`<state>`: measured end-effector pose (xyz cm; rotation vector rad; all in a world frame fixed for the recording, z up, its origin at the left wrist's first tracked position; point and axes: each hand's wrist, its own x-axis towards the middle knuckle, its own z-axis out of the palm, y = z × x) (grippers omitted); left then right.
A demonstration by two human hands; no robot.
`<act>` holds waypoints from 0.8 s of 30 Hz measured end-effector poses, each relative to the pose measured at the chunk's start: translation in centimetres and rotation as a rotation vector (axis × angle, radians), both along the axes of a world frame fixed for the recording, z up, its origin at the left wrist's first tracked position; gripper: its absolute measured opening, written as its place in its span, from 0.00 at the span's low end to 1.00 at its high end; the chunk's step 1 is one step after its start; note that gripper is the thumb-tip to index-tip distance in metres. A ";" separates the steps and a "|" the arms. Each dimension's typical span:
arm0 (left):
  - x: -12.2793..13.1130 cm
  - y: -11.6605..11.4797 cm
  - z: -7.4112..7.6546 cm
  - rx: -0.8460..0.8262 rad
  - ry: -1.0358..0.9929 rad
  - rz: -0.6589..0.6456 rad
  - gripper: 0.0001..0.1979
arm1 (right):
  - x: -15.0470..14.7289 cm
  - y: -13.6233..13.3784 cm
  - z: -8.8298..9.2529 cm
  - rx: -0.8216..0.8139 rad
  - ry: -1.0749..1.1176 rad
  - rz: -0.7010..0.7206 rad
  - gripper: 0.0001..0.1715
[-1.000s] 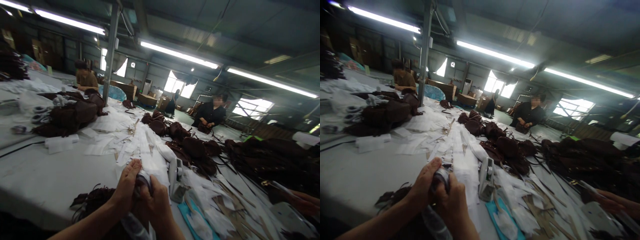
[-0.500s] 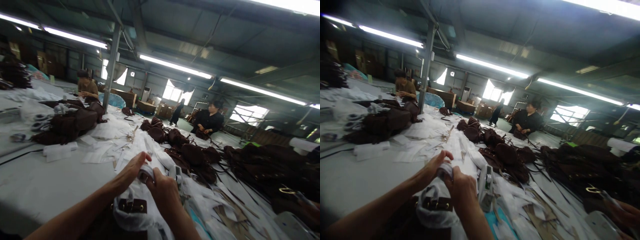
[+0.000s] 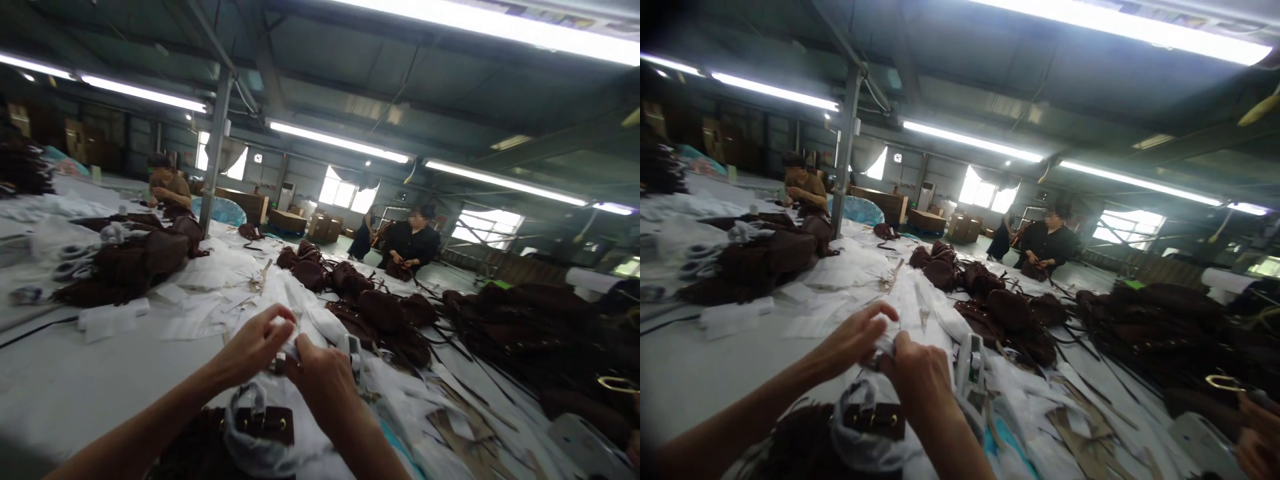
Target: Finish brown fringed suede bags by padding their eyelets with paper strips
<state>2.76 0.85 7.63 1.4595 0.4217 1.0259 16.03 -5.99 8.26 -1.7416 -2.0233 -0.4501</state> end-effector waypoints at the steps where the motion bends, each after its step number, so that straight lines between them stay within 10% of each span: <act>1: -0.1 -0.2 0.2 0.011 0.014 -0.015 0.18 | 0.0 -0.2 0.2 0.009 0.029 0.038 0.06; 6: 0.0 -1.0 1.3 -0.266 -0.386 0.102 0.16 | -0.8 -0.7 0.1 0.010 0.340 0.087 0.11; 14: -1.6 -0.2 1.2 0.056 0.310 -0.280 0.19 | 0.1 -1.5 -1.1 -0.043 0.121 0.167 0.01; 24: 0.6 -2.1 0.5 -0.399 -0.485 0.138 0.20 | -1.8 -1.7 -1.4 -0.075 0.867 0.295 0.20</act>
